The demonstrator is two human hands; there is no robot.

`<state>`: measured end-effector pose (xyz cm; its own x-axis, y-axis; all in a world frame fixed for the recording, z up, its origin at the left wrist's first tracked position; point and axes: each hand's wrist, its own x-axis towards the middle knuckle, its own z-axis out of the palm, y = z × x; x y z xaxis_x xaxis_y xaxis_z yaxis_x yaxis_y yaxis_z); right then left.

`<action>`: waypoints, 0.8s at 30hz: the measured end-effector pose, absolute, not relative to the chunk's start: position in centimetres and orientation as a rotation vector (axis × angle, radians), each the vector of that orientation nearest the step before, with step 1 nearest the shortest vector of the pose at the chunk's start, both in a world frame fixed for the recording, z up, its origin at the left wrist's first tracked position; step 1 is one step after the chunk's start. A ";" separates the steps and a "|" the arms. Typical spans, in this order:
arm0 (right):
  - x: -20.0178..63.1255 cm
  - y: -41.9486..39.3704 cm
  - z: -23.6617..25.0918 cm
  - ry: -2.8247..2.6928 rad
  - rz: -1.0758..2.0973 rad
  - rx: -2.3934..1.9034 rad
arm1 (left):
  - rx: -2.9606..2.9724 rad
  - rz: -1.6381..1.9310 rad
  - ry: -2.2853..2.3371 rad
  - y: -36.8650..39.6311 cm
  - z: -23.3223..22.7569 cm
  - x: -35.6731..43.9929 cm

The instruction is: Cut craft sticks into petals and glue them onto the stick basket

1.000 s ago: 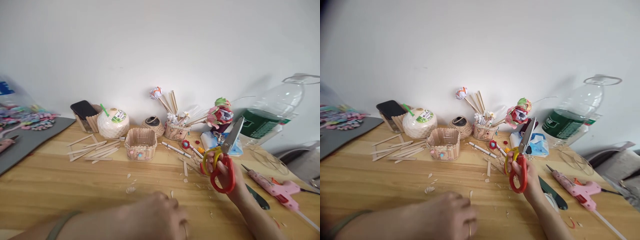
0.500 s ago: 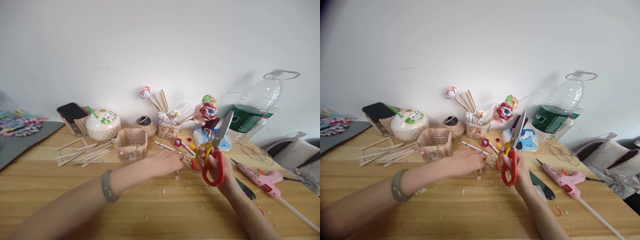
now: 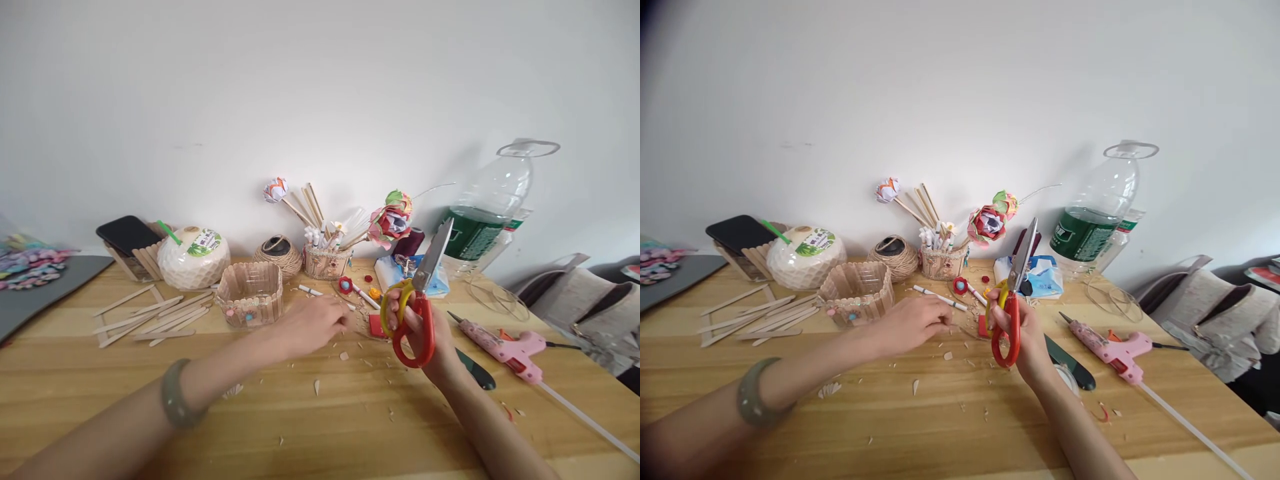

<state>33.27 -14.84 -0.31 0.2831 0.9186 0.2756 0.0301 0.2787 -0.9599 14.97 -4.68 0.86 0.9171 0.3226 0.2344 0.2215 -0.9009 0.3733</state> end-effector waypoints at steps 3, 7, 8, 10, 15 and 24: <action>33.4 -14.8 -0.6 -1.131 0.763 -1.125 | 2.474 0.502 0.530 -6.0 1.8 13.3; 33.7 -15.0 -1.4 -1.158 0.671 -1.151 | 1.881 0.604 0.610 -7.2 2.7 11.2; 33.7 -15.2 -1.5 -1.171 0.659 -1.160 | 1.735 0.629 0.621 -7.4 2.9 10.8; 33.1 -15.5 -1.5 -1.213 0.659 -1.180 | 1.575 0.676 0.630 -7.5 3.4 10.0; 28.9 -16.4 -0.2 -1.380 0.803 -1.226 | 1.560 0.786 0.652 -7.5 5.2 8.8; 25.5 -14.2 3.3 -1.573 1.131 -1.212 | 1.454 0.929 0.631 -6.0 6.2 7.8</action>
